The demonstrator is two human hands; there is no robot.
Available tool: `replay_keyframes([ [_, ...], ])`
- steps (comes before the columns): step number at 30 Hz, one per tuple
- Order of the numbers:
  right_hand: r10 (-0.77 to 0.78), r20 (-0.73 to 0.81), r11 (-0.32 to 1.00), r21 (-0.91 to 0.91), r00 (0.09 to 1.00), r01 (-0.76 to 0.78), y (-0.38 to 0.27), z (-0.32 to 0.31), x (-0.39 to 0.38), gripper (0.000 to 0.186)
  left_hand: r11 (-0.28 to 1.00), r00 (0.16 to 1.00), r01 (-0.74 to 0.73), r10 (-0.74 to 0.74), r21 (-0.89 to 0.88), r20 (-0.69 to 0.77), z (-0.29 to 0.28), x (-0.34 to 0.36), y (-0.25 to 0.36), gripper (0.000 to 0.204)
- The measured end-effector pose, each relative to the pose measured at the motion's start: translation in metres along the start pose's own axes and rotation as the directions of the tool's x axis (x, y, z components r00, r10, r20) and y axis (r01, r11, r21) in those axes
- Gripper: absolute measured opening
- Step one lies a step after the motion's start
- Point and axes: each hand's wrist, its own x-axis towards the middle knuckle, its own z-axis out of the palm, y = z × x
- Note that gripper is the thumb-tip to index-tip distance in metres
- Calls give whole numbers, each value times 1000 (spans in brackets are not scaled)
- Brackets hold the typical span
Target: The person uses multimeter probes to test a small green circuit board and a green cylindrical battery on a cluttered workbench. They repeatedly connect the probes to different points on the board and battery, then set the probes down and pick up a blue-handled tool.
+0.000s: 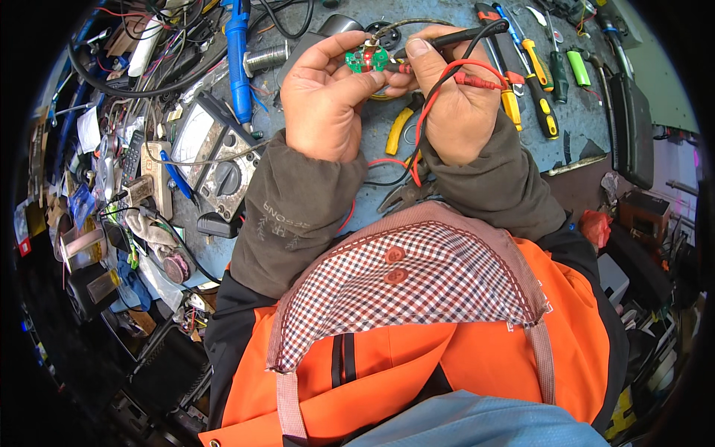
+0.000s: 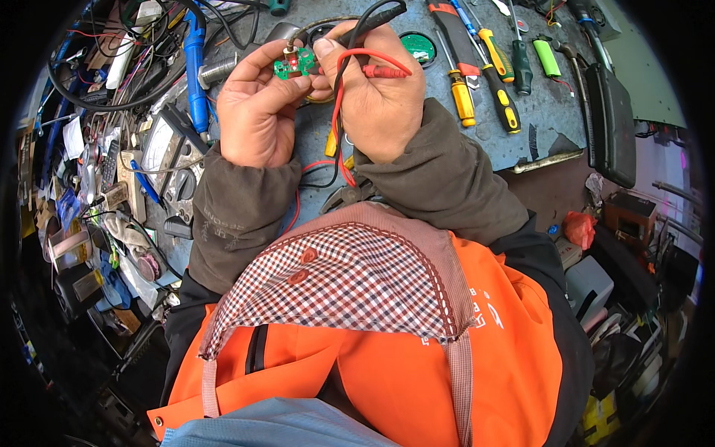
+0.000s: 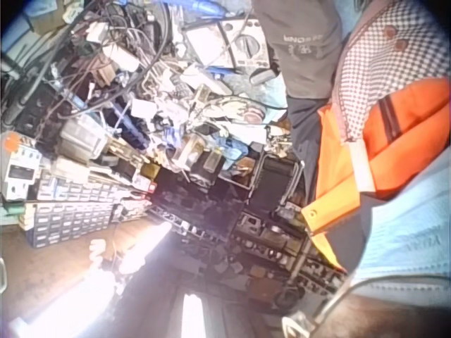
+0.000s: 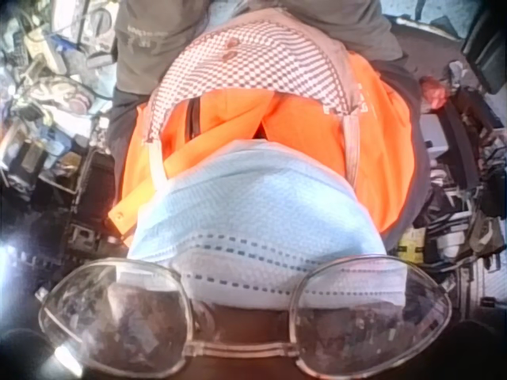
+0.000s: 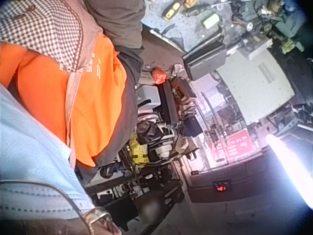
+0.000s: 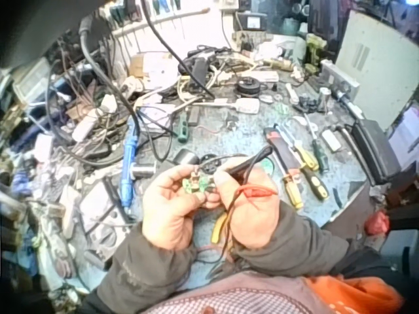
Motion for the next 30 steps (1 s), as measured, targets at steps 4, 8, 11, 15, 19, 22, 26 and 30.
replay_keyframes([
  [4, 9, -6, 1000, -25, 1000, -10, -3, 3, 0, 16, 1000, 1000, -21, 21, 11, 5, 0, -1, 1, 40],
  [8, 9, -25, 998, -57, 1000, -11, -4, 4, 0, 15, 1000, 1000, -4, 5, -23, 26, 1, -1, 2, 42],
  [11, 4, -22, 998, -68, 1000, -6, -3, 3, 1, 14, 999, 1000, -6, 7, -44, 8, 1, -1, 1, 43],
  [15, 5, -34, 999, -53, 999, -7, -2, 5, 0, 14, 999, 999, -38, 38, 18, 7, 2, -1, -1, 41],
  [19, 13, -33, 999, -50, 999, -15, -3, 4, 0, 14, 999, 999, -39, 39, 18, 8, 1, -1, -2, 41],
  [22, 21, -33, 999, -50, 999, -22, -4, 4, 0, 13, 999, 999, -34, 33, 22, 3, 2, -1, -1, 41],
  [26, 19, -37, 998, -56, 999, -21, -4, 5, 0, 13, 999, 999, -32, 32, 15, -1, 3, -3, -1, 41],
  [30, 18, -36, 998, -56, 999, -20, -3, 5, 0, 13, 999, 999, -34, 34, 10, -10, 2, -3, -2, 41],
])
